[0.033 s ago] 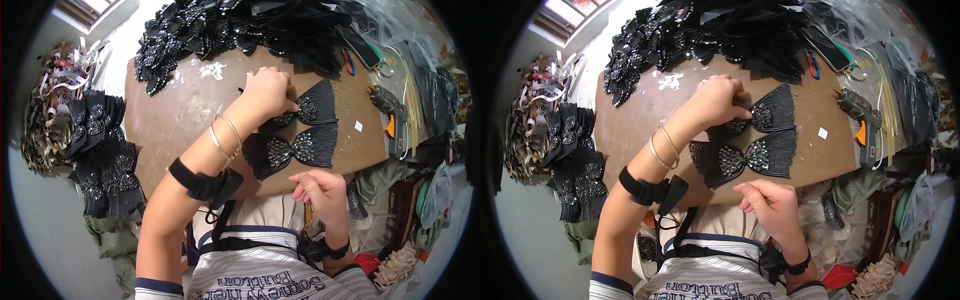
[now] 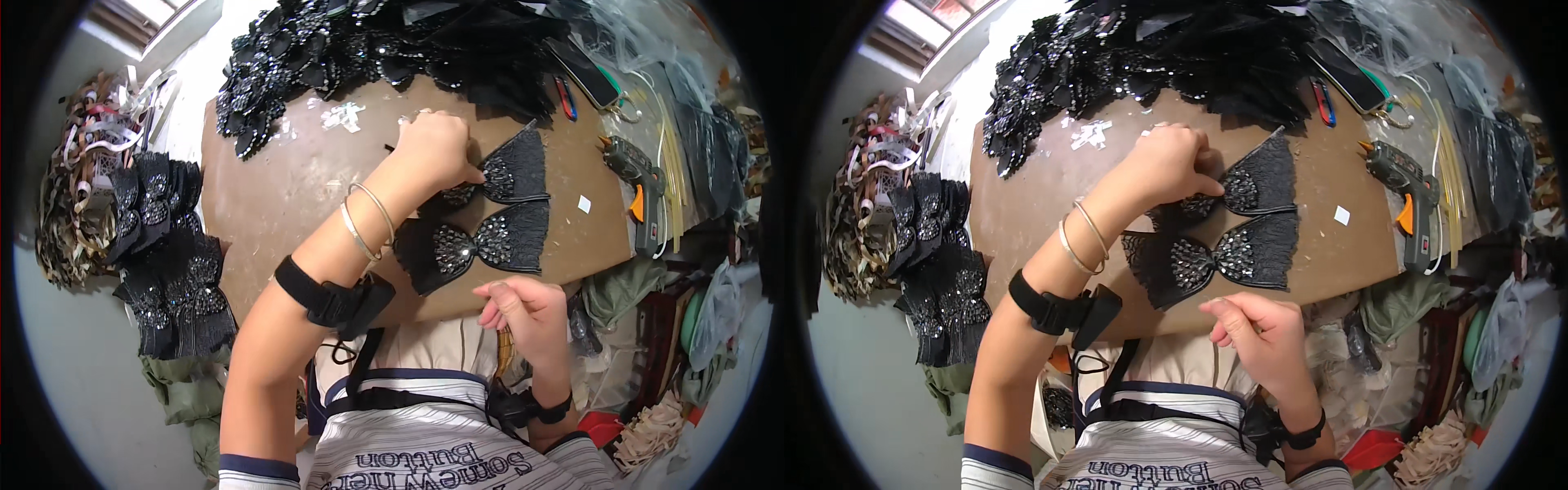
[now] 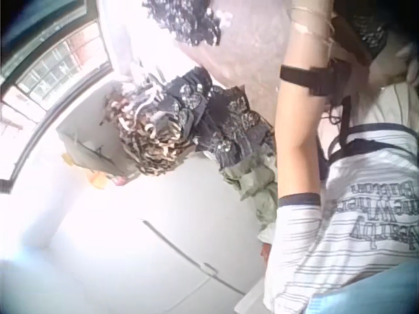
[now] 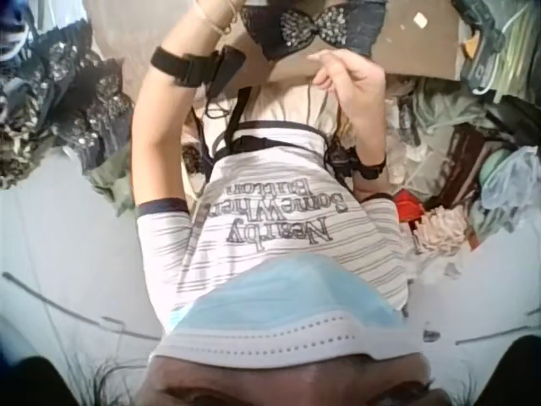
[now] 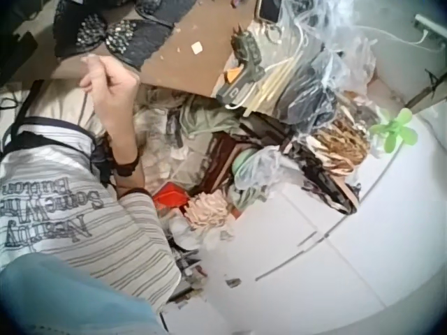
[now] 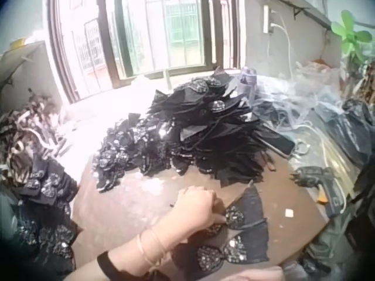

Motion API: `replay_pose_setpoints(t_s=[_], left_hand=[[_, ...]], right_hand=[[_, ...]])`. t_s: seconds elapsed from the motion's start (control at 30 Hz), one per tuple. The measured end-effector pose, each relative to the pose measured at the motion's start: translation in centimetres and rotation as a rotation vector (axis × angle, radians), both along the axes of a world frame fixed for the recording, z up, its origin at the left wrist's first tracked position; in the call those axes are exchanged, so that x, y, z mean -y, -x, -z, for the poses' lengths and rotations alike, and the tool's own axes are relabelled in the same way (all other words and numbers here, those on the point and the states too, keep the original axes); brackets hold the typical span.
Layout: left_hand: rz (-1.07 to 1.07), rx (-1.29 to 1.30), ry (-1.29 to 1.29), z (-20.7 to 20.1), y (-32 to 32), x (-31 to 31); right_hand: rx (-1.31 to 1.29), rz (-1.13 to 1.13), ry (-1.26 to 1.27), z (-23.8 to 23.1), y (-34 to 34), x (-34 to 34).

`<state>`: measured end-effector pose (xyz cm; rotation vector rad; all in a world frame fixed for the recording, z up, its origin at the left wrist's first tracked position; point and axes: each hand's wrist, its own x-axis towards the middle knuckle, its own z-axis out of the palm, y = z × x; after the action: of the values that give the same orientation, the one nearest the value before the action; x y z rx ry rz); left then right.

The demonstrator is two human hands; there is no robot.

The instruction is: The person assembles black lace appliques by applying hot glue to the edges of lace pieces and attaching sequined circular centers. They handle the pieces one by one, pressing them together to secure the bond, and place the finished items into a plastic bag.

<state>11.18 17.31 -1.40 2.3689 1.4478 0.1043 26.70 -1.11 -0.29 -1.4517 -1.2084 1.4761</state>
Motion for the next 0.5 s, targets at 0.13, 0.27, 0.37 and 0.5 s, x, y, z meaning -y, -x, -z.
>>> replay_pose_setpoints(t_s=[0.13, 0.27, 0.37, 0.5], left_hand=[[-0.038, -0.053, 0.090, 1.6, -1.7, 0.1], [0.021, -0.004, 0.054, 1.5, -2.0, 0.0], [0.106, 0.116, 0.143, 0.0, -0.6, -0.6], [-0.045, 0.498, 0.067, -5.5, 2.0, 3.3]], right_hand=[[-0.046, 0.096, 0.084, 1.1, -1.3, -0.3], [-0.098, 0.131, 0.092, 2.0, -1.9, -1.5], [-0.243, 0.188, 0.030, 2.8, -1.4, -2.6], [-0.617, 0.151, 0.030, 0.8, 0.2, -4.2]])
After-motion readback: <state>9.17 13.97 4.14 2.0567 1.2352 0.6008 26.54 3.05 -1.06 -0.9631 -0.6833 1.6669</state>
